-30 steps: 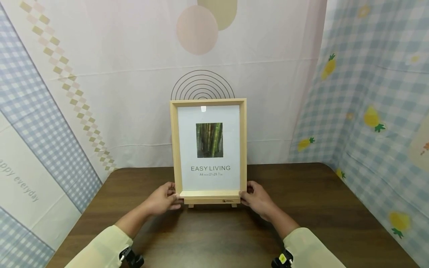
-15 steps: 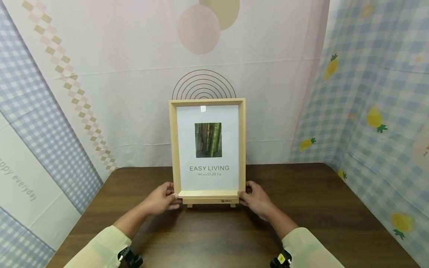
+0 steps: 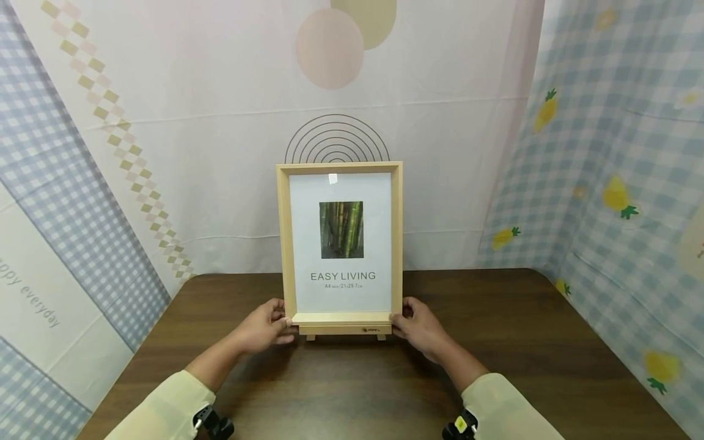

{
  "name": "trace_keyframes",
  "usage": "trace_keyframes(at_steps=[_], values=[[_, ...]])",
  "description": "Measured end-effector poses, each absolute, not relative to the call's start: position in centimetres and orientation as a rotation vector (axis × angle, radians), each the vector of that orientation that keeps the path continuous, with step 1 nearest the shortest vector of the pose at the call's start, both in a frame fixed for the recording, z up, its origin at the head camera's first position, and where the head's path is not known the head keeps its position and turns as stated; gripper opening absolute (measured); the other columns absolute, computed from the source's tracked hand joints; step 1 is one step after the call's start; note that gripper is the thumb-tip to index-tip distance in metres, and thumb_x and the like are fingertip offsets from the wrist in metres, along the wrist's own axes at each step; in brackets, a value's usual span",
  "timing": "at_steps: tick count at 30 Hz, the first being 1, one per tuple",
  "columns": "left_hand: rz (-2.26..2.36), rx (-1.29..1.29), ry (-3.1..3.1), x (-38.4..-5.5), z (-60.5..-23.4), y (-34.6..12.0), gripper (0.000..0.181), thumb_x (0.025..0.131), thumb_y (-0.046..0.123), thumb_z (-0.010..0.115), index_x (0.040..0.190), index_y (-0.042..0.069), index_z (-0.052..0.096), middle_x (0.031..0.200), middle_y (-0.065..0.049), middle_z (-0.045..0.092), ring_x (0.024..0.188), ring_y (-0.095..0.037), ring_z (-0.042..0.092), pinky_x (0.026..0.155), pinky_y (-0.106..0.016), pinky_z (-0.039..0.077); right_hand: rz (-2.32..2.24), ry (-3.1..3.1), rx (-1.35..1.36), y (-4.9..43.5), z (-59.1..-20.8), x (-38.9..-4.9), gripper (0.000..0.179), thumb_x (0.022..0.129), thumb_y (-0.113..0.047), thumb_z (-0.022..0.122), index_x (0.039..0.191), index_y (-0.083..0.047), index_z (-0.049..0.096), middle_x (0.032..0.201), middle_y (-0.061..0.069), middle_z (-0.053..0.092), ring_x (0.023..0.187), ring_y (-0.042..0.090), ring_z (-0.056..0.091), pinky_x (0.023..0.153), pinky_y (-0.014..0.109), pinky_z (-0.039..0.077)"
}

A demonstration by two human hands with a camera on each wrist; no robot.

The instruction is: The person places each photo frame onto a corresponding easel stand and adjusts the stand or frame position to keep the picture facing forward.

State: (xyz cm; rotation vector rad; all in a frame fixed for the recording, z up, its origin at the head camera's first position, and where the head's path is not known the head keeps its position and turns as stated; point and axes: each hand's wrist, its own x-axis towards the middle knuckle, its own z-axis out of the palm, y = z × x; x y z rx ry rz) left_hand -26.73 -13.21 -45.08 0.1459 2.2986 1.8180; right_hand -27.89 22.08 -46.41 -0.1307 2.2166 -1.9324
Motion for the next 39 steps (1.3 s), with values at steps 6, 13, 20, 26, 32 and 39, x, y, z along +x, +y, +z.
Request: trace_keyframes(at_steps=[6, 13, 20, 26, 32, 39], values=[[1.819, 0.154, 2.293, -26.8, -45.3, -13.2, 0.03, 0.104, -0.009, 0.047, 0.133, -0.014, 0.04, 0.118, -0.03, 0.058, 0.105, -0.039, 0.068, 0.08, -0.041, 0.062, -1.934, 2.213, -0.128, 22.2, -46.5, -28.0, 0.041, 0.104, -0.003, 0.057, 0.138, 0.012, 0.04, 0.129, 0.03, 0.047, 0.115, 0.034, 0.059, 0.094, 0.041, 0.056], [1.825, 0.14, 2.286, -26.8, -45.3, -13.1, 0.03, 0.104, -0.009, 0.047, 0.133, -0.013, 0.041, 0.118, -0.03, 0.058, 0.105, -0.038, 0.068, 0.081, -0.041, 0.061, -1.925, 2.22, -0.127, 22.3, -46.5, -28.0, 0.042, 0.104, -0.004, 0.057, 0.139, 0.012, 0.04, 0.13, 0.03, 0.047, 0.115, 0.034, 0.059, 0.094, 0.042, 0.056], [1.82, 0.143, 2.293, -26.7, -45.2, -13.1, 0.029, 0.104, -0.009, 0.047, 0.133, -0.014, 0.04, 0.118, -0.03, 0.058, 0.105, -0.038, 0.068, 0.081, -0.042, 0.061, -1.924, 2.218, -0.113, 22.2, -46.4, -28.0, 0.043, 0.104, -0.004, 0.058, 0.139, 0.012, 0.039, 0.13, 0.03, 0.047, 0.115, 0.034, 0.059, 0.094, 0.042, 0.056], [1.771, 0.17, 2.369, -26.5, -45.2, -13.3, 0.032, 0.105, -0.004, 0.051, 0.135, -0.01, 0.041, 0.123, -0.028, 0.058, 0.107, -0.038, 0.068, 0.078, -0.042, 0.062, -1.955, 2.244, -0.126, 21.9, -46.7, -27.9, 0.042, 0.103, -0.003, 0.058, 0.139, 0.011, 0.04, 0.129, 0.029, 0.048, 0.115, 0.034, 0.06, 0.094, 0.042, 0.056], [1.606, 0.245, 2.608, -26.3, -45.5, -13.8, 0.029, 0.102, 0.002, 0.061, 0.128, -0.004, 0.05, 0.119, -0.02, 0.064, 0.102, -0.031, 0.068, 0.069, -0.039, 0.062, -1.963, 2.313, -0.152, 21.7, -47.3, -28.0, 0.043, 0.103, -0.004, 0.059, 0.14, 0.01, 0.042, 0.128, 0.029, 0.051, 0.114, 0.034, 0.062, 0.091, 0.04, 0.058], [1.346, 0.33, 2.853, -26.1, -45.6, -14.7, 0.043, 0.099, 0.013, 0.07, 0.135, 0.001, 0.05, 0.112, -0.01, 0.07, 0.1, -0.025, 0.069, 0.08, -0.04, 0.058, -1.795, 2.518, -0.23, 21.9, -47.2, -27.2, 0.054, 0.103, -0.014, 0.065, 0.145, 0.01, 0.04, 0.134, 0.03, 0.054, 0.121, 0.039, 0.06, 0.088, 0.039, 0.059]])
